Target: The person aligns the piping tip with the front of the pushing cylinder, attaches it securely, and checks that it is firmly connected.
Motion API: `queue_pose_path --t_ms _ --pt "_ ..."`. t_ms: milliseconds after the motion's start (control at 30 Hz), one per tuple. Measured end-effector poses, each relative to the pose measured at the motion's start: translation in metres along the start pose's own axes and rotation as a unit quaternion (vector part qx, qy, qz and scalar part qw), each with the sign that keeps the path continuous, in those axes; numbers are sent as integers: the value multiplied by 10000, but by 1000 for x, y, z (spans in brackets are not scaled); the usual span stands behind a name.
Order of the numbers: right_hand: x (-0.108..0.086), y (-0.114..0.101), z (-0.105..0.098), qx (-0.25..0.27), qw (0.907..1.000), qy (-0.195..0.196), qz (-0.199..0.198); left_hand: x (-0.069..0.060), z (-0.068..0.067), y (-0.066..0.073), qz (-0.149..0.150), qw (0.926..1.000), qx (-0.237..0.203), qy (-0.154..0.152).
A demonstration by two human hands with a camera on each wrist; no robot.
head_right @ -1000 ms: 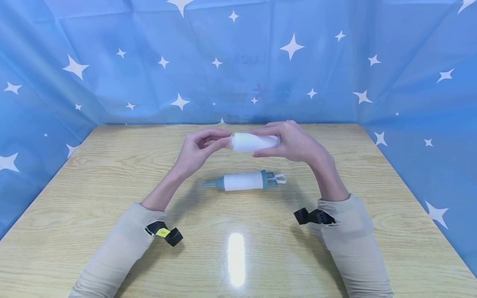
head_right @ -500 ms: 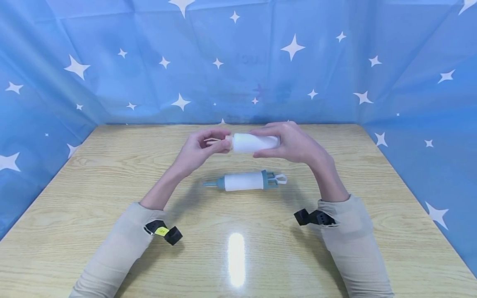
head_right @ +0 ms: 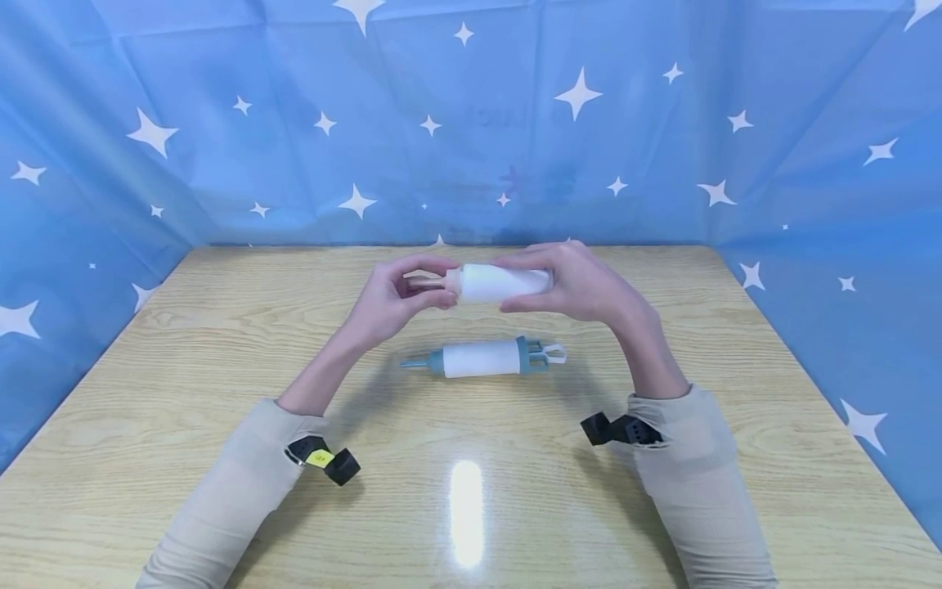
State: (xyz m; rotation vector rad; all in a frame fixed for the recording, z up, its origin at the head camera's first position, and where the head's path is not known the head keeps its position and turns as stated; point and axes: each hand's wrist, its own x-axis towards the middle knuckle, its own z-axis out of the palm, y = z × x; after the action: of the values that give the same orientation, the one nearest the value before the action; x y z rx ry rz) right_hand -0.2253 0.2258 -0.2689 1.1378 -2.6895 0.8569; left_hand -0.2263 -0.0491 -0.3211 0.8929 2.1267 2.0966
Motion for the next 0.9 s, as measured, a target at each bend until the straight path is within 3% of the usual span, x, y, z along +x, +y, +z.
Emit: queue_pose_path --t_ms 233,567,900 --pt "0 1 0 70 10000 52 -14 -1 1 0 153 9998 120 92" --pt "0 0 1 -28 9999 66 -105 1 2 -1 638 9977 66 238" --pt "0 1 1 -73 9997 143 -209 2 5 -2 1079 9930 323 365"
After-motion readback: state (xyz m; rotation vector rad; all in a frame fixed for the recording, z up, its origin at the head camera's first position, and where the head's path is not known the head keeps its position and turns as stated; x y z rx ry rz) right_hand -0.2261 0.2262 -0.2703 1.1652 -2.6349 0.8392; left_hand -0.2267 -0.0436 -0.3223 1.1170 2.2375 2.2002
